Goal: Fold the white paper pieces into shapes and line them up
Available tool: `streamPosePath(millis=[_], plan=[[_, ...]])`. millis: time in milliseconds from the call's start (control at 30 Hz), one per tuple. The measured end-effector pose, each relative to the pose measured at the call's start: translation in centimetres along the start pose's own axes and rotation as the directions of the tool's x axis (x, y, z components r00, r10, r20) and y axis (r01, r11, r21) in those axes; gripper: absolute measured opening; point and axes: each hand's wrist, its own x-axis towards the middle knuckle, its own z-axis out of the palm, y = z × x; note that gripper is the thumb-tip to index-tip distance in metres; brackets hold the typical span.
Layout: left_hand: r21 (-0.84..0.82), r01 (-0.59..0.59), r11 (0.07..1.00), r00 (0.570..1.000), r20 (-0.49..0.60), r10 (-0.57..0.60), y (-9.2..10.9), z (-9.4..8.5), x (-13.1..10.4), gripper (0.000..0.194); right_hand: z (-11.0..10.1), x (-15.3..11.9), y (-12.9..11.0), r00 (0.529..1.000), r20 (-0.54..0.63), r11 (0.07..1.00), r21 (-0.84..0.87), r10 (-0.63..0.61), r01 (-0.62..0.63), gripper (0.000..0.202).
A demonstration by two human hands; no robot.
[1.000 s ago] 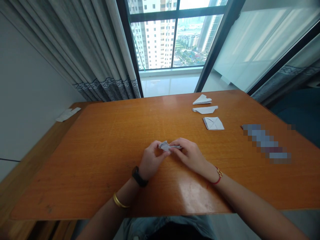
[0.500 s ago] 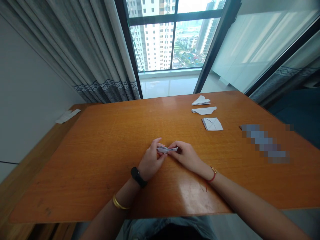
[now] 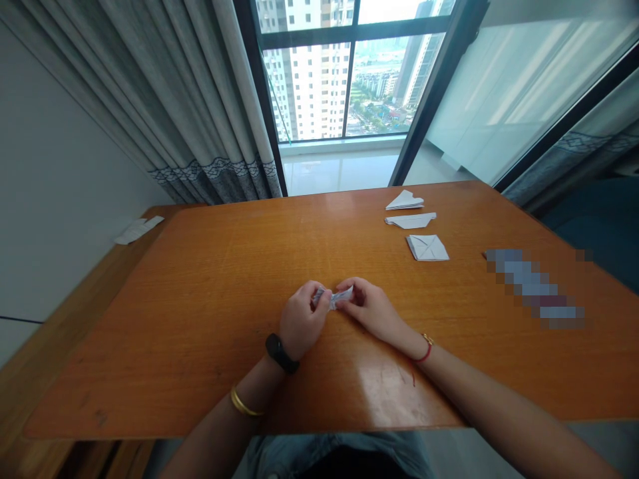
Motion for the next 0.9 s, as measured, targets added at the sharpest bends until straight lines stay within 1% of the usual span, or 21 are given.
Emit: streamPosePath(millis=[67, 100, 233, 300, 367, 467, 533, 633, 733, 800, 833, 900], plan=[[-0.018, 0.035, 0.999, 0.999, -0.036, -0.036, -0.1, 0.0, 0.1, 0.022, 0.0, -0.1, -0.1, 1.0, 0.007, 0.999, -0.039, -0.019, 0.02, 0.014], [-0.041, 0.044, 0.998, 0.998, -0.037, -0.045, -0.3, -0.1, 0.1, 0.02, 0.0, -0.2, -0.2, 1.0, 0.012, 0.998, -0.06, -0.027, 0.028, 0.013], [-0.145, 0.057, 0.988, 0.998, 0.032, -0.053, -0.6, -0.1, 0.1, 0.02, -0.1, -0.4, -0.5, 0.999, 0.013, 0.995, -0.095, -0.041, 0.042, 0.012], [-0.146, 0.073, 0.987, 0.997, 0.036, -0.068, -0.7, -0.2, 0.1, 0.024, -0.1, -0.4, -0.5, 0.998, 0.017, 0.994, -0.096, -0.058, 0.06, 0.01], [-0.113, 0.079, 0.99, 0.997, 0.026, -0.076, -0.6, -0.2, 0.1, 0.026, 0.0, -0.5, -0.5, 0.996, 0.027, 0.992, -0.093, -0.088, 0.09, 0.008], [-0.067, 0.056, 0.996, 0.997, 0.053, -0.053, -0.4, -0.2, 0.3, 0.023, 0.2, -0.5, -0.5, 0.994, 0.038, 0.991, -0.077, -0.107, 0.109, 0.008], [-0.059, 0.032, 0.998, 0.996, 0.083, -0.027, -0.3, -0.2, 0.3, 0.021, 0.3, -0.6, -0.6, 0.994, 0.055, 0.994, -0.043, -0.093, 0.096, 0.013], [-0.063, 0.001, 0.998, 0.993, 0.115, 0.006, -0.1, -0.4, 0.3, 0.024, 0.3, -0.5, -0.7, 0.993, 0.071, 0.995, -0.026, -0.091, 0.093, 0.013], [-0.126, -0.047, 0.991, 0.981, 0.182, 0.07, -0.3, -0.7, 0.3, 0.021, 0.1, -0.4, -0.7, 0.993, 0.052, 0.992, -0.062, -0.104, 0.107, 0.013], [-0.175, -0.066, 0.982, 0.969, 0.222, 0.105, -0.7, -0.8, 0.4, 0.024, -0.1, -0.3, -0.7, 0.994, 0.049, 0.992, -0.072, -0.101, 0.104, 0.013], [-0.18, -0.064, 0.982, 0.967, 0.231, 0.105, -0.9, -0.8, 0.4, 0.022, -0.2, -0.2, -0.7, 0.993, 0.051, 0.992, -0.073, -0.102, 0.106, 0.012], [-0.147, -0.045, 0.988, 0.972, 0.222, 0.078, -1.4, -0.5, 0.5, 0.01, -0.3, -0.1, -0.7, 0.991, 0.06, 0.99, -0.077, -0.117, 0.122, 0.01]])
